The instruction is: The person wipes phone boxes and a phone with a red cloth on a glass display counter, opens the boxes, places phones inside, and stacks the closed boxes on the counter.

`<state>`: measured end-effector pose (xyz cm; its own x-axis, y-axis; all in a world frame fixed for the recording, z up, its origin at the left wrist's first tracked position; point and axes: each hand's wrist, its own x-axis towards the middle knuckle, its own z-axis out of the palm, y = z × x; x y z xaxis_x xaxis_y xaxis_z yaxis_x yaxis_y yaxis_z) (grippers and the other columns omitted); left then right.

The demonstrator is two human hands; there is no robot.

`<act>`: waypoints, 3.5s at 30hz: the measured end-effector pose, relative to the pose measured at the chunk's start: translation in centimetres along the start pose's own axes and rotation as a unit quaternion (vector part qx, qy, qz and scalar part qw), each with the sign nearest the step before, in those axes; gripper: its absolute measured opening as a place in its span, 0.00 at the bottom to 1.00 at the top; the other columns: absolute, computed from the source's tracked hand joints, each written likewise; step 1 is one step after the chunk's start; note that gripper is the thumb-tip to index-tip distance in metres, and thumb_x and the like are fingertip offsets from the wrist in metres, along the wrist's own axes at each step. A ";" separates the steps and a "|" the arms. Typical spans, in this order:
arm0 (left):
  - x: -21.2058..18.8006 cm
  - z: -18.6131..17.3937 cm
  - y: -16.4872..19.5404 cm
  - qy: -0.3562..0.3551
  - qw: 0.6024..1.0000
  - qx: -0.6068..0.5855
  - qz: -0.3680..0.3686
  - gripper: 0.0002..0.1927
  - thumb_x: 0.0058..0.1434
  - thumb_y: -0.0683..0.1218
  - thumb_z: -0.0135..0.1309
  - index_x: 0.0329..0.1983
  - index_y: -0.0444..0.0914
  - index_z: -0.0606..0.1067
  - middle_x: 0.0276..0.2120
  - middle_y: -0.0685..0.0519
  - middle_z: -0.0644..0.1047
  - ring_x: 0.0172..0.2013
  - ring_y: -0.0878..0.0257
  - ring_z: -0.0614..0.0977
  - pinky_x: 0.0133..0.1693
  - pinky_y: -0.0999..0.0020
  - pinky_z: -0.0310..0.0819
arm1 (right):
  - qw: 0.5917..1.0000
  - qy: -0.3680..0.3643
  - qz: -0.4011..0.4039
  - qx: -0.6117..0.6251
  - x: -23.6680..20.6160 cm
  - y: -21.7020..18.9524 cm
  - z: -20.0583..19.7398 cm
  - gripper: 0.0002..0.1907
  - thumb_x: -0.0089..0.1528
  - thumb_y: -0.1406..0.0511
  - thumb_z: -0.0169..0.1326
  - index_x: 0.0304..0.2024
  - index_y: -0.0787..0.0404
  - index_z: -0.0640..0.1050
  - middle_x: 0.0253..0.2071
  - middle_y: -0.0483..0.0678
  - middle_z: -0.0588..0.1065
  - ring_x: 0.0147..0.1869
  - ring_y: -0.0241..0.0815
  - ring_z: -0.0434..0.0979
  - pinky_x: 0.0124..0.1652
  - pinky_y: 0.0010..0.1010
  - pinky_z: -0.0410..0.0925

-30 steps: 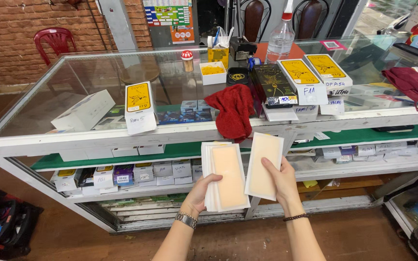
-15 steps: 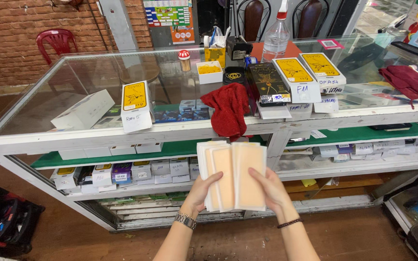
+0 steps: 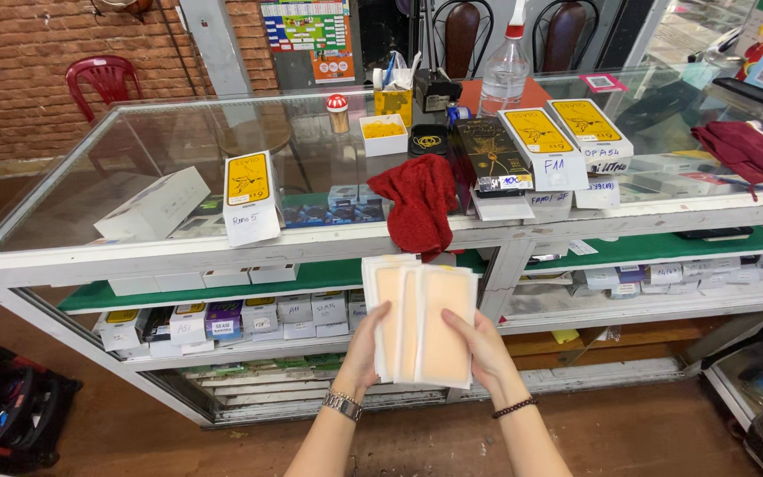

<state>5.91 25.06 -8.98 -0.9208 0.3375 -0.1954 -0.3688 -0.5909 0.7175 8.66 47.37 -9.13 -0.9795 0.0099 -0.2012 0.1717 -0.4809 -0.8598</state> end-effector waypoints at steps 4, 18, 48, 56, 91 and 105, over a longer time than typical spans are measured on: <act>0.2 -0.8 1.2 0.010 0.999 0.042 0.032 0.28 0.62 0.51 0.56 0.59 0.27 0.72 0.49 0.41 0.81 0.46 0.55 0.84 0.45 0.61 0.80 | 0.994 0.049 -0.060 0.084 0.3 -0.2 0.6 0.23 0.62 0.63 0.57 0.58 0.66 0.72 0.51 0.51 0.79 0.51 0.41 0.81 0.50 0.34 0.74; 0.9 -2.4 3.4 0.033 0.986 0.125 0.106 0.29 0.62 0.53 0.58 0.59 0.27 0.73 0.52 0.42 0.81 0.49 0.58 0.83 0.47 0.66 0.79 | 0.996 -0.015 -0.041 0.076 2.6 -0.8 3.1 0.24 0.63 0.61 0.57 0.58 0.67 0.73 0.52 0.51 0.79 0.53 0.39 0.80 0.51 0.32 0.73; 13.6 -1.9 19.7 0.003 0.915 0.293 0.276 0.25 0.62 0.42 0.51 0.63 0.38 0.65 0.56 0.47 0.75 0.56 0.61 0.75 0.56 0.68 0.69 | 0.945 -0.117 -0.265 -0.152 19.9 -4.9 19.7 0.27 0.63 0.66 0.55 0.64 0.62 0.65 0.62 0.52 0.71 0.67 0.40 0.69 0.64 0.32 0.62; 13.6 -0.8 17.5 0.022 0.928 0.230 0.291 0.29 0.60 0.43 0.53 0.66 0.36 0.64 0.55 0.47 0.75 0.54 0.62 0.77 0.55 0.68 0.71 | 0.895 -0.090 -0.322 -0.294 18.7 -3.3 20.0 0.31 0.63 0.66 0.56 0.66 0.62 0.59 0.62 0.52 0.69 0.68 0.40 0.67 0.62 0.32 0.62; 1.2 2.4 18.9 0.153 0.640 0.615 0.434 0.16 0.66 0.51 0.56 0.45 0.35 0.82 0.33 0.37 0.80 0.33 0.45 0.83 0.34 0.57 0.76 | 0.934 -0.153 -0.102 -0.306 0.0 -5.9 15.2 0.41 0.61 0.63 0.56 0.74 0.56 0.54 0.48 0.48 0.78 0.30 0.32 0.77 0.18 0.25 0.69; -0.2 4.4 19.5 0.099 0.701 0.569 0.418 0.16 0.66 0.51 0.56 0.42 0.33 0.82 0.28 0.39 0.81 0.28 0.50 0.85 0.31 0.63 0.75 | 0.985 -0.086 -0.111 -0.097 7.0 -2.4 16.9 0.45 0.63 0.56 0.55 0.76 0.54 0.47 0.45 0.48 0.74 0.42 0.37 0.78 0.40 0.30 0.77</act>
<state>-0.51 16.72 7.97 -0.7963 0.0481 0.6030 0.5467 0.4841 0.6832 -0.38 33.81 -0.58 -0.9956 -0.0613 0.0702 -0.0482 -0.3064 -0.9507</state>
